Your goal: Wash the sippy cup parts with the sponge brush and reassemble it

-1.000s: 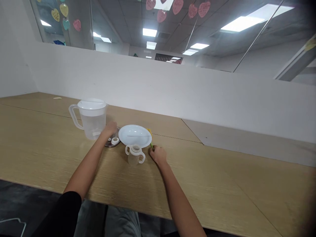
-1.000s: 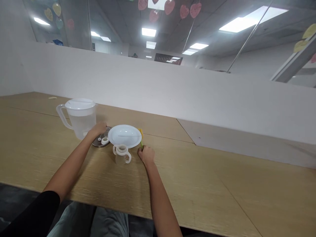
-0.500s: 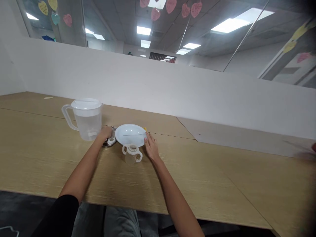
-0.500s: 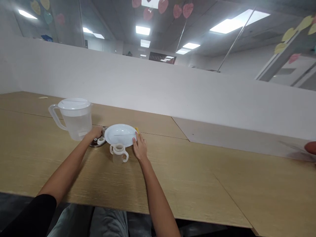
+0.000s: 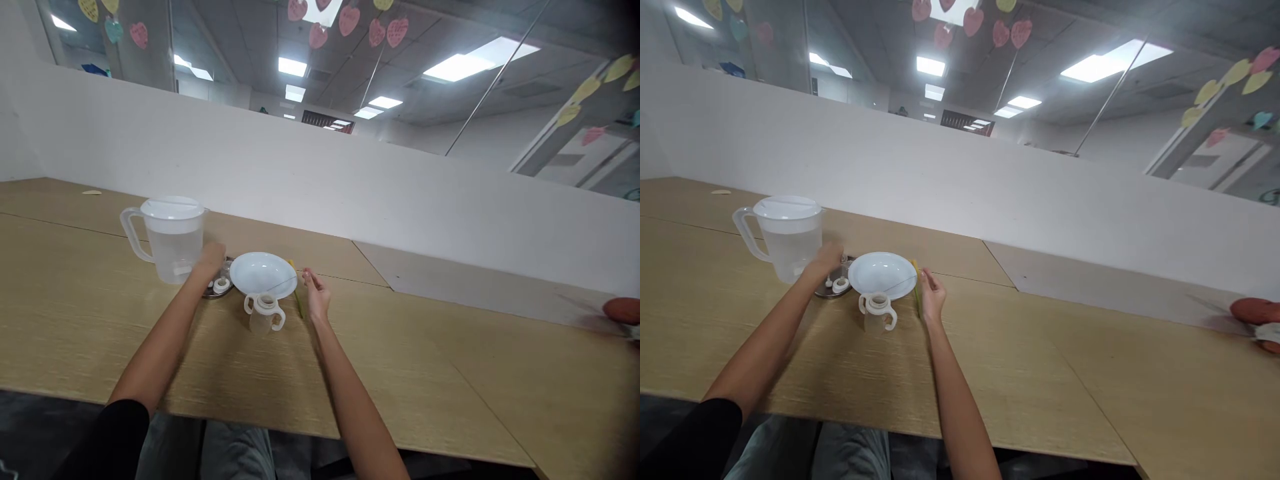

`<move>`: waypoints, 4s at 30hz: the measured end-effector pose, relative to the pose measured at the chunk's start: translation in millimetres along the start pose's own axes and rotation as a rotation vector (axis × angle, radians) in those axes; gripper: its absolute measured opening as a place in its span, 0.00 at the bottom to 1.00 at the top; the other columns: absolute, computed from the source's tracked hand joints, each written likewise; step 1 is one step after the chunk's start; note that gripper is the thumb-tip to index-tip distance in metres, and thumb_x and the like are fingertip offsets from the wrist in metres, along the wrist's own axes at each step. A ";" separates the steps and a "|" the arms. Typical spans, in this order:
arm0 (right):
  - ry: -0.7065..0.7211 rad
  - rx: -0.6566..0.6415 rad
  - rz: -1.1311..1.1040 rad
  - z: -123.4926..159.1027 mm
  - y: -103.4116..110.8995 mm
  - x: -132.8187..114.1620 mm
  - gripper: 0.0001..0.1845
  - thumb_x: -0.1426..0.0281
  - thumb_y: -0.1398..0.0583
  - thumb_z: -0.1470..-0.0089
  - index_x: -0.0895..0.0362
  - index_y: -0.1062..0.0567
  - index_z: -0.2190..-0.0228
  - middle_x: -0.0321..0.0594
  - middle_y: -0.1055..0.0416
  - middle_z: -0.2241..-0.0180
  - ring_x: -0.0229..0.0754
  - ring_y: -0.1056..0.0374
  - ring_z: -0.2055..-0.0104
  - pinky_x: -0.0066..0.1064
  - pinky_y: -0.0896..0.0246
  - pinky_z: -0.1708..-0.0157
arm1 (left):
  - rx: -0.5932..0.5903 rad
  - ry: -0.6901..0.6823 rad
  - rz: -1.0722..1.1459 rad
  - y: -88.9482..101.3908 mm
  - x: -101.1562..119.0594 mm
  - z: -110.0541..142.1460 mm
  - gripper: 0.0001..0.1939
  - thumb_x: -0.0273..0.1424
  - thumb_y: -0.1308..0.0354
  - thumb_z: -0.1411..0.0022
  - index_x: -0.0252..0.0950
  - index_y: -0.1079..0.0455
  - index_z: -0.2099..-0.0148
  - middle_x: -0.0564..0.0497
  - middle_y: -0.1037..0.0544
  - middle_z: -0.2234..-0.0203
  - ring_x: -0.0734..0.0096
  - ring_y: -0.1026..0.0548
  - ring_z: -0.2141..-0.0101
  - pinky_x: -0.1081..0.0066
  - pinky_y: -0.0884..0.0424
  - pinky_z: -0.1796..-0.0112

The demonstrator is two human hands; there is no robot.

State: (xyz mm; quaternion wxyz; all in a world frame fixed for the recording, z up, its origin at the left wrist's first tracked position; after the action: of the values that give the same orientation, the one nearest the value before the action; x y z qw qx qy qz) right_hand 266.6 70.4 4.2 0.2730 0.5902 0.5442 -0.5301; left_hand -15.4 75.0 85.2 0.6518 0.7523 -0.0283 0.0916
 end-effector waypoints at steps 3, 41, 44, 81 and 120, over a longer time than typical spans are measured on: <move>-0.023 0.073 -0.088 7.0 -4.1 -6.6 0.27 0.57 0.31 0.66 0.62 0.22 0.65 0.48 0.22 0.61 0.44 0.27 0.58 0.37 0.32 0.55 | 0.070 0.040 -0.080 21.5 7.7 10.0 0.15 0.23 0.46 0.44 0.26 0.26 0.54 0.30 0.24 0.58 0.48 0.26 0.54 0.63 0.31 0.55; 1.756 -0.464 0.523 82.5 -12.3 -40.2 0.08 0.73 0.46 0.41 0.54 0.27 0.67 0.39 0.22 0.67 0.36 0.26 0.62 0.30 0.26 0.62 | -0.030 -0.361 0.640 18.9 66.9 17.8 0.14 0.29 0.42 0.50 0.32 0.21 0.62 0.47 0.18 0.66 0.66 0.21 0.65 0.76 0.28 0.63; 1.759 -0.363 0.455 81.4 -12.9 -44.7 0.07 0.75 0.45 0.42 0.56 0.27 0.67 0.42 0.23 0.67 0.37 0.26 0.62 0.31 0.26 0.62 | -0.035 -0.371 0.644 19.7 67.4 18.6 0.14 0.29 0.42 0.51 0.32 0.21 0.62 0.48 0.18 0.66 0.66 0.21 0.65 0.76 0.29 0.64; 1.533 -0.283 0.496 82.1 -11.7 -40.5 0.11 0.75 0.50 0.39 0.59 0.30 0.58 0.46 0.23 0.66 0.40 0.26 0.59 0.34 0.26 0.62 | -0.054 -0.566 0.640 16.7 76.1 22.1 0.14 0.37 0.42 0.50 0.35 0.20 0.65 0.48 0.18 0.65 0.62 0.21 0.62 0.71 0.29 0.59; 1.207 -0.262 0.623 51.9 -18.9 -37.0 0.15 0.75 0.49 0.38 0.58 0.26 0.55 0.48 0.25 0.61 0.40 0.29 0.56 0.33 0.31 0.57 | -0.057 -0.752 0.603 -3.4 82.2 14.5 0.14 0.39 0.44 0.44 0.37 0.21 0.65 0.47 0.18 0.65 0.65 0.23 0.62 0.70 0.32 0.57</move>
State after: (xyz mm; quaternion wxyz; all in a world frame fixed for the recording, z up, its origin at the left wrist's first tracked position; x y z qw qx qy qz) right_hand 237.6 15.6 28.2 0.1310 0.8729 0.4656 0.0643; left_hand 67.3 67.5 94.4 0.5613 0.6733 -0.4813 -0.0027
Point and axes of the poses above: each hand's wrist, its own z-axis away from the middle knuckle, its own y-axis out of the back of the hand, x = y × z, the point moved 1 cm from there along -z, towards the middle knuckle
